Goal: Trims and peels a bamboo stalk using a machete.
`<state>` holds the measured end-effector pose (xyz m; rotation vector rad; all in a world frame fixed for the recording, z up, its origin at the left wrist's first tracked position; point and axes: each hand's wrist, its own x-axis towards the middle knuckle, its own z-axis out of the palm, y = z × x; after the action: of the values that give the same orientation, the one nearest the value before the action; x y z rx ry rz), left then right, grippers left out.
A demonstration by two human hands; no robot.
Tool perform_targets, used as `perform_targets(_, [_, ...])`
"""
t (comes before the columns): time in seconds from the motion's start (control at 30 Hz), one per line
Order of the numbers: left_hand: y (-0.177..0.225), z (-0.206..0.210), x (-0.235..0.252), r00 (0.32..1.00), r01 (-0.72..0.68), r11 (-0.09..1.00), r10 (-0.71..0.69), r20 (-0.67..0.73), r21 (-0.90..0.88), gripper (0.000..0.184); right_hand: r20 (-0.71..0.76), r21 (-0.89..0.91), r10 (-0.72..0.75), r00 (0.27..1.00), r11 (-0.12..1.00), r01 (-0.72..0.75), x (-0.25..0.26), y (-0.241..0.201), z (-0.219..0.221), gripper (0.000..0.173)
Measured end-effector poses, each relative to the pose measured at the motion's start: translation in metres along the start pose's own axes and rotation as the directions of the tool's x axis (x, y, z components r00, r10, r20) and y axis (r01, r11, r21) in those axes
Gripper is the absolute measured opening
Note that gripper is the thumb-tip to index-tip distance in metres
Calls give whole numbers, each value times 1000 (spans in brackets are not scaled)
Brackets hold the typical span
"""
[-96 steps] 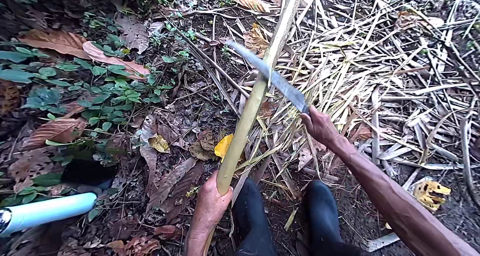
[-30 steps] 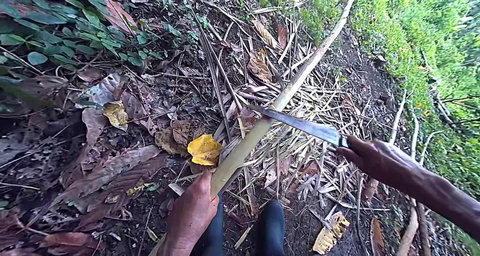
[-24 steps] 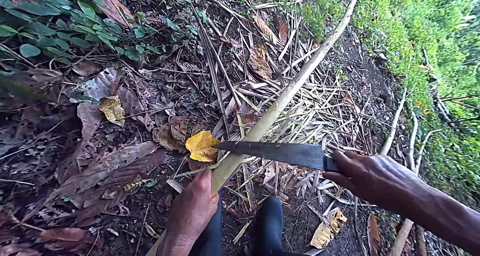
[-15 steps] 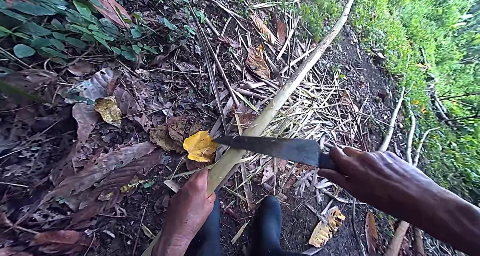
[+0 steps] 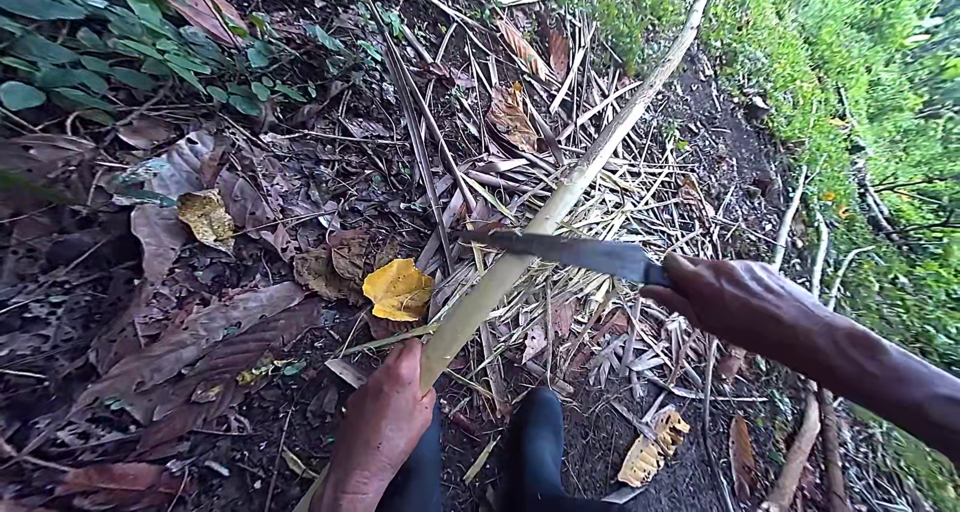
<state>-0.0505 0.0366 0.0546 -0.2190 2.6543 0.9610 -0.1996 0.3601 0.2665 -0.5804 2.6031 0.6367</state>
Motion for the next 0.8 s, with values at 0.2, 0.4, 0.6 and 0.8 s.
perform_targets(0.2, [1, -3, 4, 1000, 31, 999, -31, 5, 16, 42, -34, 9, 215, 976, 977, -215, 26, 51, 5, 39])
perform_targets(0.4, [3, -2, 2, 999, 33, 999, -34, 21, 39, 43, -78, 116, 95, 992, 990, -86, 29, 74, 32, 43])
perform_targets(0.6, [5, -2, 0, 1000, 29, 999, -29, 11, 31, 42, -25, -12, 106, 994, 994, -106, 26, 33, -2, 43])
perform_targets(0.8, [6, -1, -4, 999, 31, 999, -32, 29, 43, 44, 85, 116, 313, 946, 940, -321, 51, 84, -17, 60])
